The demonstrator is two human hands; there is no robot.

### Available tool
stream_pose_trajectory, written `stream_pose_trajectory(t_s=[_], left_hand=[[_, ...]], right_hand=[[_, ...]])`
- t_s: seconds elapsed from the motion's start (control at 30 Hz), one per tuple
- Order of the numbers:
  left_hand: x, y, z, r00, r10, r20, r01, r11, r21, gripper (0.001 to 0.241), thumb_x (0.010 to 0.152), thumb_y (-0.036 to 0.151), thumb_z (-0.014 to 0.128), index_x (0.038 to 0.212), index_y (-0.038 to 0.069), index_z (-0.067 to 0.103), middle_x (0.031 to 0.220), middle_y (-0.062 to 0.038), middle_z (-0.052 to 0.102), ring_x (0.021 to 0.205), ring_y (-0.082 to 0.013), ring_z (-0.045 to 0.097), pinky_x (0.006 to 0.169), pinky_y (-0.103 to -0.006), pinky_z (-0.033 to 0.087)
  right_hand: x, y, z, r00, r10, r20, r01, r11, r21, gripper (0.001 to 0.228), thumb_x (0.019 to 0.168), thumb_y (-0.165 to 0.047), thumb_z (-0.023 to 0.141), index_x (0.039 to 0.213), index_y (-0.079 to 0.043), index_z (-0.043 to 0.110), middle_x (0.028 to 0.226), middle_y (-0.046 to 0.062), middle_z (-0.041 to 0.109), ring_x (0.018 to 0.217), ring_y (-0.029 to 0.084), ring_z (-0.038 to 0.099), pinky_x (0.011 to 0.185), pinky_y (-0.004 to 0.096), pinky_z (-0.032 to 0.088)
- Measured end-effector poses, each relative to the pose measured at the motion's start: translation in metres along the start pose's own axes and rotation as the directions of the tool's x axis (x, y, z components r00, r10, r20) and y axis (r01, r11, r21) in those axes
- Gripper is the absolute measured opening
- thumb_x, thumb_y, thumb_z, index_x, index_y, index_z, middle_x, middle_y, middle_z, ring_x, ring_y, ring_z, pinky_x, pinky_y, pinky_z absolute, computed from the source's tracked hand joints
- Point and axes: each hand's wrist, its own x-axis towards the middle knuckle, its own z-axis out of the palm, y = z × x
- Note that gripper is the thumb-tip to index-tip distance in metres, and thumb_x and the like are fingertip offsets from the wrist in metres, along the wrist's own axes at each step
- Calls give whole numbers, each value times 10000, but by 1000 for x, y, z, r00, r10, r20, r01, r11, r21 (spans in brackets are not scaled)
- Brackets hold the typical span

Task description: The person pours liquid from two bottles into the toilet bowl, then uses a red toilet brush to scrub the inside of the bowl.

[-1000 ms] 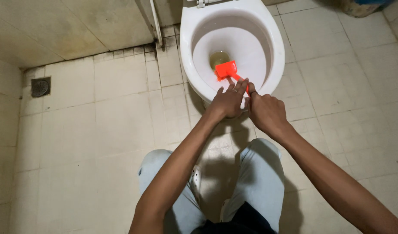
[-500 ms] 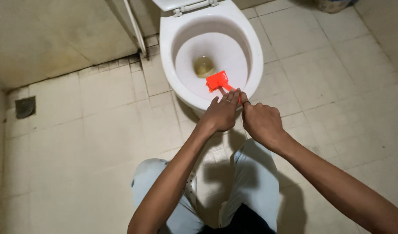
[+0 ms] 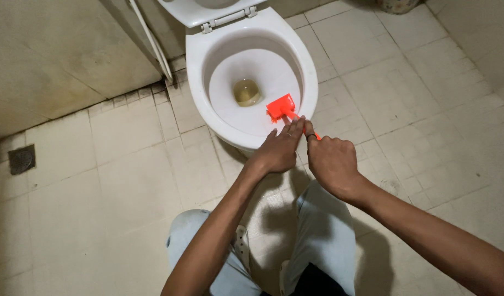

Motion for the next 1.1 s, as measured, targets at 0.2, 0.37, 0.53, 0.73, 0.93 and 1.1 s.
stream_pose_trajectory(t_s=[0.2,0.37,0.53,0.73,0.93,1.1], left_hand=[[17,-11,0,998,57,18,-55,995,-88,1041,764,-8,538,1639,86,-18,1723,-102,93,1583,-288,143,1253,-537,161],[48,-32,3,996,86,12,-84,994,-74,951,837,50,542,1624,80,8,1737,-103,62,1585,-286,140,1236,-574,171],[77,-54,2,998,45,41,-43,997,-58,1004,808,24,541,1648,85,-6,1732,-95,89,1604,-274,130,1254,-583,168],[97,-77,-8,1000,23,-17,-25,997,-70,1011,829,29,553,1640,115,-44,1738,-106,18,1590,-294,83,1241,-604,134],[119,-102,-16,996,-80,-44,76,994,-74,1059,790,-12,531,1623,144,-104,1732,-85,-12,1603,-284,94,1222,-628,184],[121,-111,-20,991,-120,-63,114,990,-84,1081,786,-45,504,1632,165,-136,1743,-95,-29,1591,-320,104,1228,-641,168]], right_hand=[[9,1,7,999,22,-25,-24,998,-58,642,878,-104,575,1507,-17,486,659,104,706,576,256,709,476,399,524],[28,8,31,996,43,-72,-49,995,-82,650,872,-107,583,1512,-36,492,648,90,701,560,245,706,475,391,518],[58,9,51,990,78,-115,-88,992,-92,666,875,-119,588,1532,-86,481,625,78,696,533,237,698,453,386,506],[96,11,84,978,49,-201,-69,993,-93,661,915,-156,612,1553,-94,454,610,66,676,534,225,675,437,386,468],[133,3,96,974,13,-224,-50,986,-158,816,799,-106,650,1585,-119,430,645,49,677,564,202,675,439,358,467],[153,2,112,971,27,-238,-78,975,-207,760,881,-112,637,1603,-182,409,650,32,680,549,182,675,434,348,469]])
